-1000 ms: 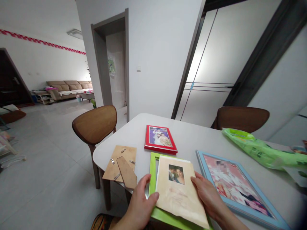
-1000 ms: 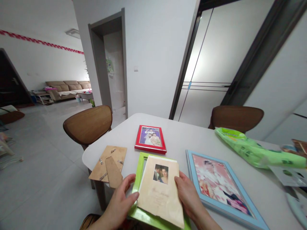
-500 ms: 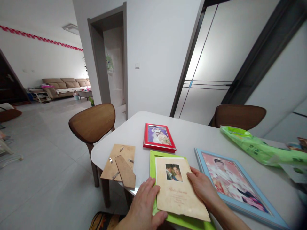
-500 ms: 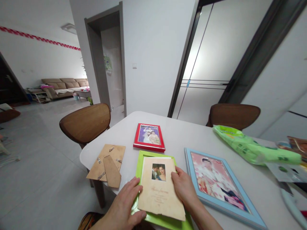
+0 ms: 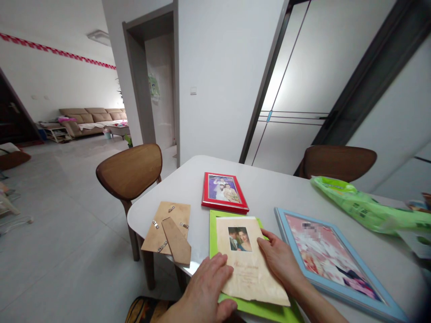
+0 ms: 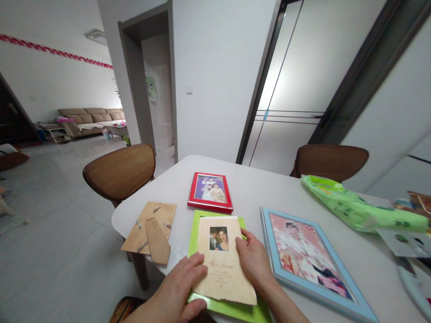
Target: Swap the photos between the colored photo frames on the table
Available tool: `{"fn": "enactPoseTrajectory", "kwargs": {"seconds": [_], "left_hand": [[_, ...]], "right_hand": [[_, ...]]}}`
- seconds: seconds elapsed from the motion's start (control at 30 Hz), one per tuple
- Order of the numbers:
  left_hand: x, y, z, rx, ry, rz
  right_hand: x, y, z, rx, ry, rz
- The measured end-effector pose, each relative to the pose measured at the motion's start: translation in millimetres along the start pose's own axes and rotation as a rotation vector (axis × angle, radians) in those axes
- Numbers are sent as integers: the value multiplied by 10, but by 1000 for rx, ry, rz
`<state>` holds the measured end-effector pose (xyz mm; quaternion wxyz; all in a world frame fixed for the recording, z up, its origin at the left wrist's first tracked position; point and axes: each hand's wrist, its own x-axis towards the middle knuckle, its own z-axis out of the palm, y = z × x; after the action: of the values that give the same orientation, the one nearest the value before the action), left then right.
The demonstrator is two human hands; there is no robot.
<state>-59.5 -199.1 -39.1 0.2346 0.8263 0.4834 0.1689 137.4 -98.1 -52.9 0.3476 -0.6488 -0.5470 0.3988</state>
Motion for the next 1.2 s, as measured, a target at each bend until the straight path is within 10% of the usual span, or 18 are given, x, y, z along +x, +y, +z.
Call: {"fn": "enactPoseTrajectory", "kwargs": {"seconds": [0.23,0.4,0.57,0.7,0.93,1.07,1.2], "left_hand": [[4,65,-86,14,-57,-21],[14,82,-66,26,-39,7],[-79,65,-108,59,-28,34],[-302,-360,-218,143,152,-5],[-528,-1277,-482,399,399,-338],[-560,-1366,-531,402,446,-274],[-538,-1227,-575,474,518,-209]], "right_hand": [[-36,-56,-20,-861,118,-333],[-93,-7,65,-1087,231,-430],[-74,38,62,-1068,281,-418],[-184,-118,144,-933,198,-537],[-600,-685,1087,-689,-152,-761],[-611,-806,1450,-659,-141,-742],[-581,-835,1389,-532,-144,-720]]}}
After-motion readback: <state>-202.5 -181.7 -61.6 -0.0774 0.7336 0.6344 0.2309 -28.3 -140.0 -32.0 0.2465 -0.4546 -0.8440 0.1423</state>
